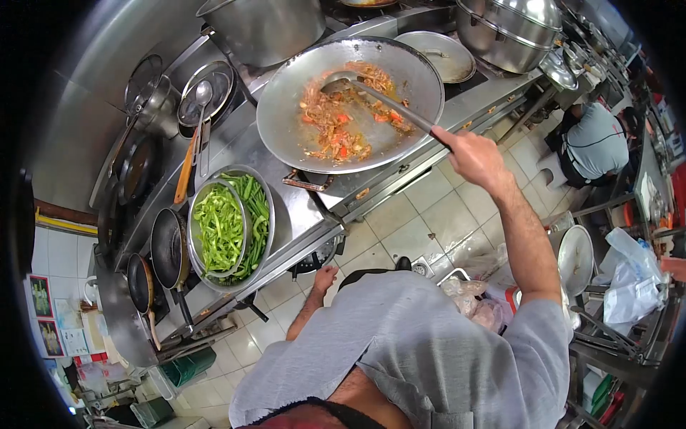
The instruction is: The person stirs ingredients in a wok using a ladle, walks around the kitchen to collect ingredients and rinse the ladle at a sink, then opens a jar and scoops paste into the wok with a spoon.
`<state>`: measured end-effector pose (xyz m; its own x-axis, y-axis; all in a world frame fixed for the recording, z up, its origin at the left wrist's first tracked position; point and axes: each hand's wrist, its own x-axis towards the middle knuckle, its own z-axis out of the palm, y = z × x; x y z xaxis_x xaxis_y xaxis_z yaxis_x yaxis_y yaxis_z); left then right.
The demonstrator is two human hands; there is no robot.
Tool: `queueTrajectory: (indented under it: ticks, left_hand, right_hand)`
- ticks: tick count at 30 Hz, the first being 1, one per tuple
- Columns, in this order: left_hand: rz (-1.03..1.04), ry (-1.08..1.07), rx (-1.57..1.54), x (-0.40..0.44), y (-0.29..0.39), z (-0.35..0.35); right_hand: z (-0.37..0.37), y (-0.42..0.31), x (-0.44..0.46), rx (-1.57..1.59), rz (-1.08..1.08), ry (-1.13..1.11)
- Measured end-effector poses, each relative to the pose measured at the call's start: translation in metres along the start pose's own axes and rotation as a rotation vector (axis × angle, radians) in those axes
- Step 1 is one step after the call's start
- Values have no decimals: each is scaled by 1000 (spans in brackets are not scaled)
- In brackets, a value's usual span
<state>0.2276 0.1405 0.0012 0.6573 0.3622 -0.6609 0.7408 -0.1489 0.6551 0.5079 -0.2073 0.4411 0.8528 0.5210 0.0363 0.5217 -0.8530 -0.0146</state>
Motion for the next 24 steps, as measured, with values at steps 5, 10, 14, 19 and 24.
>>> queueTrajectory:
  ticks: [5,10,14,19,24]
  left_hand:
    - [34,72,-59,-16,-40,-13]
    - [380,-104,394,-2,-125,-40]
    - [229,-196,436,1,-93,-69]
    - [5,-157,-7,-1,-65,-98]
    - [15,-130,-3,-7,-100,-119]
  right_hand:
    - [3,16,22,352,84,39]
    - [61,-28,53,423,22,147]
    - [31,-63,1,16,24,30]
    - [-99,-84,-96,-26,26,47]
    - [-178,-143,-159,-35,195,-86]
